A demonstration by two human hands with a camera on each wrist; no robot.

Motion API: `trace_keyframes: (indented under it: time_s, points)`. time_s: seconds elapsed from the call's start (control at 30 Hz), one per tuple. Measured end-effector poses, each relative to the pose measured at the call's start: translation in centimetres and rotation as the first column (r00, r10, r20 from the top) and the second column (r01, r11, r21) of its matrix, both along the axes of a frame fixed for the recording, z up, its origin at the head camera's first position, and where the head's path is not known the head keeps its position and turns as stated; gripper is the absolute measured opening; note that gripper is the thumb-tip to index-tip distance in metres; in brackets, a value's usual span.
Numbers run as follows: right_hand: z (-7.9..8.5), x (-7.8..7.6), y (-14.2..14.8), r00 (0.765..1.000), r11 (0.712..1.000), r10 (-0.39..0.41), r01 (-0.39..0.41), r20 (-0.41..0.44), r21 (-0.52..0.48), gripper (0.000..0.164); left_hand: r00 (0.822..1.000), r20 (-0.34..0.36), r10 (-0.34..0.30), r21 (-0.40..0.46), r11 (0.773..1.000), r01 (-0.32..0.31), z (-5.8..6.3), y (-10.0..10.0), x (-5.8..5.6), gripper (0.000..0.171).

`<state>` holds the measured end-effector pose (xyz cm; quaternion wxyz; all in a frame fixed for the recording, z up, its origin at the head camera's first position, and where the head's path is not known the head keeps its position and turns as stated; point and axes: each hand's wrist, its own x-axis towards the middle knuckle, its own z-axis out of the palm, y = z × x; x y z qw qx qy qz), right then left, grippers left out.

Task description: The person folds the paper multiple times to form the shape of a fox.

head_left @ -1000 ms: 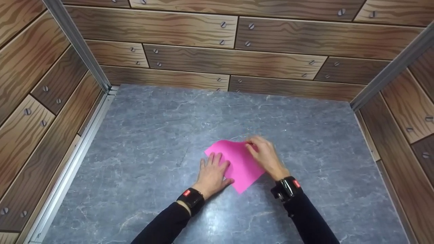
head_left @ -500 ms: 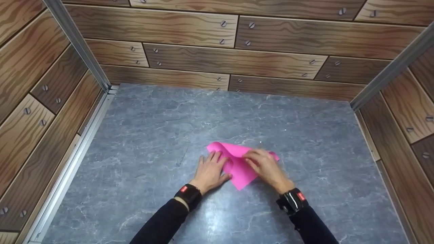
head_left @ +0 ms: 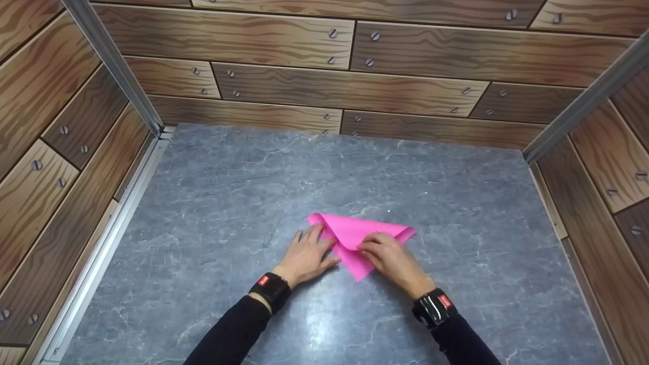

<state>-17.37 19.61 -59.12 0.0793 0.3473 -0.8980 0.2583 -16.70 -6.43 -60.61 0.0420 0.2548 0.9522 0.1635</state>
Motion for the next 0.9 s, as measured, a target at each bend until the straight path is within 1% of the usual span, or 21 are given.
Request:
trace_keyframes:
  time_s: [0.13,0.2,0.27,0.33,0.43,0.67,0.77,0.9]
  points:
    - [-0.3,0.3,0.1,0.999,0.999,0.028,-0.027,-0.032,0.032,0.026,0.999,-0.027,-0.037,-0.020,0.999,0.036,-0.2,-0.4,0.1,0.062]
    - [-0.6,0.4,0.1,0.997,0.998,0.048,-0.045,-0.053,0.053,0.026,0.999,-0.029,-0.046,-0.030,0.999,0.045,-0.2,-0.6,0.1,0.063]
    - [-0.9,0.6,0.1,0.996,0.996,0.064,-0.061,-0.056,0.068,0.025,0.999,-0.021,-0.049,-0.040,0.998,0.048,-0.3,-0.8,0.1,0.066]
    - [-1.1,0.8,0.2,0.997,0.995,0.072,-0.069,-0.040,0.075,0.024,0.999,-0.017,-0.051,-0.042,0.998,0.050,-0.5,-0.9,0.1,0.068]
    - [-1.3,1.0,0.2,0.998,0.996,0.056,-0.056,0.005,0.074,0.023,0.999,-0.006,-0.050,-0.033,0.998,0.050,-0.6,-1.1,0.0,0.070]
    - [-1.0,1.4,0.3,0.997,0.995,0.011,-0.018,0.074,0.093,0.020,0.999,0.010,-0.052,-0.005,0.999,0.052,-0.6,-1.2,-0.3,0.065]
    - [-1.0,1.6,0.3,0.997,0.994,0.005,-0.014,0.083,0.104,0.018,0.998,0.019,-0.061,0.010,0.998,0.061,-0.6,-1.2,-0.3,0.066]
    - [-1.3,2.0,0.3,0.997,0.994,0.011,-0.018,0.073,0.107,0.015,0.996,0.043,-0.076,0.015,0.997,0.075,-0.7,-1.3,-0.3,0.075]
